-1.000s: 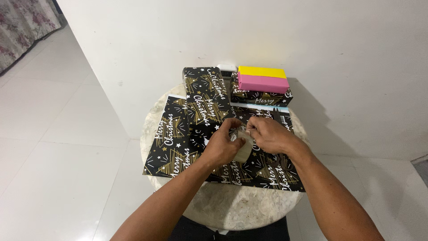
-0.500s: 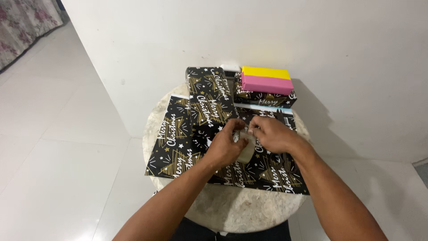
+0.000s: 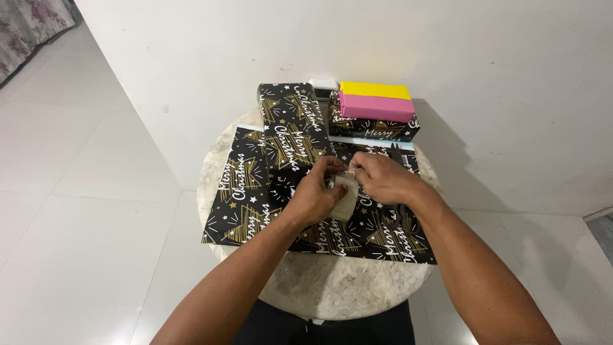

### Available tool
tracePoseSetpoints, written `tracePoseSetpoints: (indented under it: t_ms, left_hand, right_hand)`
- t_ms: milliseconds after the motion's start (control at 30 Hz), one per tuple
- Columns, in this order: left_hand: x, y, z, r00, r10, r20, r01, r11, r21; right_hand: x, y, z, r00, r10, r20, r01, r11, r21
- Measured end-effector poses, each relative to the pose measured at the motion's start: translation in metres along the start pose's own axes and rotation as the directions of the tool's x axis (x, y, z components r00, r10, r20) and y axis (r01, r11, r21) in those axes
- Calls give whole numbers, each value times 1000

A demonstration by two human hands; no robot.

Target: The person wraps a rectangular gift box with black Christmas-themed wrapping paper on a round table. They fold the paper around the box, cut and apply clear tape to secure the seams, and smooth the edges to complete the wrapping.

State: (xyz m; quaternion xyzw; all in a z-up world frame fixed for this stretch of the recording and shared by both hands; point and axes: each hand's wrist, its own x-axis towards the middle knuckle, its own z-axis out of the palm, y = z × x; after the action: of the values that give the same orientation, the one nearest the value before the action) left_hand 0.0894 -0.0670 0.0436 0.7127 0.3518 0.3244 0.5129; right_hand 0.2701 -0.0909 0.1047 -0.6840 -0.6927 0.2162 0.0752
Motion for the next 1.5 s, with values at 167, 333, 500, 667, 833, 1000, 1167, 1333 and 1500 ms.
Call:
tracePoseSetpoints:
  t_ms: [167,333,500,667,833,1000,1167,1333,1500]
  left_hand:
    - [-3,0,1,1000,-24,19,23,999,45]
    - [-1,3,0,1000,2,2,-2,998,63]
    - [-2,3,1,1000,-2,15,1,999,45]
    - [-3,2,3,999,33,34,-35,998,59]
    - [-1,0,4,999,38,37,-40,998,48]
    - [2,-5,5,998,43,48,-45,998,41]
    - [4,-11,5,998,33,60,-34,999,3]
    - [6,-13,1,995,-49,90,52,998,-35]
    - [0,-13,-2,995,-61,75,71,986,-148]
  right_hand:
    - [6,4,0,992,119,40,-118,993,-18]
    - [8,10,2,1000,-8,15,8,999,-34]
    - [9,14,6,999,-1,-41,-2,998,-66]
    - [11,11,3,999,35,-24,-37,998,-60]
    - [7,9,0,998,59,-7,-59,998,-30]
    - [5,7,0,993,117,10,-117,993,-21]
    - [4,8,0,998,21,-62,-20,1000,17]
    - [-10,18,-9,977,90,-195,-66,990,125]
    - [-39,55,-13,911,371,-180,-347,926,150]
